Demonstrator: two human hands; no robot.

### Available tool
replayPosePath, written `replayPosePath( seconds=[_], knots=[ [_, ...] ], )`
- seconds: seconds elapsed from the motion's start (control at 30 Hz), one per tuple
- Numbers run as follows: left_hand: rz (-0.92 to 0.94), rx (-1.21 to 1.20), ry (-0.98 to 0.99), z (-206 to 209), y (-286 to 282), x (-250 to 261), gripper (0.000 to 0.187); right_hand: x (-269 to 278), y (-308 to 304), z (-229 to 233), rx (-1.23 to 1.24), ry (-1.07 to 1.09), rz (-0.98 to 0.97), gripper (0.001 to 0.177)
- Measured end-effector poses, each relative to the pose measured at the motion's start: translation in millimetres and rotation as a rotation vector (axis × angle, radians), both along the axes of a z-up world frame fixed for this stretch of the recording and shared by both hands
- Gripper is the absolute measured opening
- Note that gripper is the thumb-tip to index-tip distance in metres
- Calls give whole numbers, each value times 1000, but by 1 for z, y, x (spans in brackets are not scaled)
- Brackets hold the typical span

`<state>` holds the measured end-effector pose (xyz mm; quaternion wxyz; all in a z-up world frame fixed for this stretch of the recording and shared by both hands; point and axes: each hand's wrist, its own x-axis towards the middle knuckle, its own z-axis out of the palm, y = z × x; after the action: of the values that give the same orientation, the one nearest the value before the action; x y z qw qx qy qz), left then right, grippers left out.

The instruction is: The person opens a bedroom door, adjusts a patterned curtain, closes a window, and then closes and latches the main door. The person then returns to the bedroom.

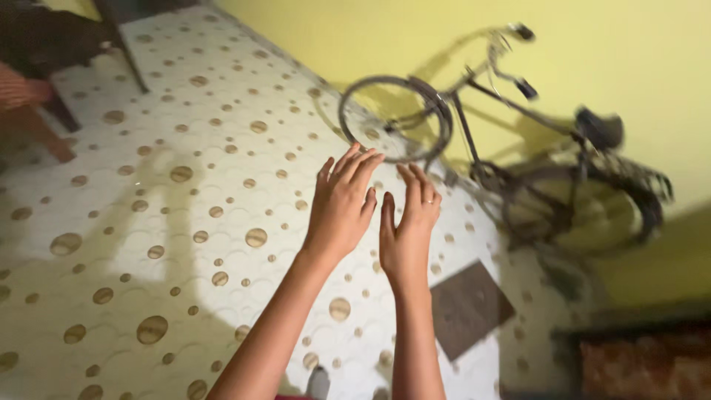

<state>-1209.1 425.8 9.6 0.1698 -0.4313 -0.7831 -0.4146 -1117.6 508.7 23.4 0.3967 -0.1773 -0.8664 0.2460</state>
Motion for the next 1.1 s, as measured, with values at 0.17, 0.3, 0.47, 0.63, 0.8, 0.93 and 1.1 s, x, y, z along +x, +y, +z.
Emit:
replayPosePath(
  seconds=[0.17,0.3,0.47,0.63,0.8,0.93,1.1],
  knots=[
    [90,153,-94,-3,6,-54,49,-75,21,-4,-160,53,244,38],
    [175,159,-121,-9,-4,-103,48,-134,25,-12,-156,-22,352,40],
    [308,155,-110,-24,-10,-189,50,-227,35,-32,-113,-42,451,40],
    [387,96,-56,-10,-15,-307,53,-356,41,-19,-57,-18,496,40],
    [551,-63,19,3,-21,-419,55,-478,29,-11,-68,66,573,37],
    [587,-66,3,-8,-22,-490,54,-544,23,-29,-81,27,616,41],
    [580,-52,-15,-32,-4,-584,55,-638,53,-43,-95,45,611,36]
  ],
)
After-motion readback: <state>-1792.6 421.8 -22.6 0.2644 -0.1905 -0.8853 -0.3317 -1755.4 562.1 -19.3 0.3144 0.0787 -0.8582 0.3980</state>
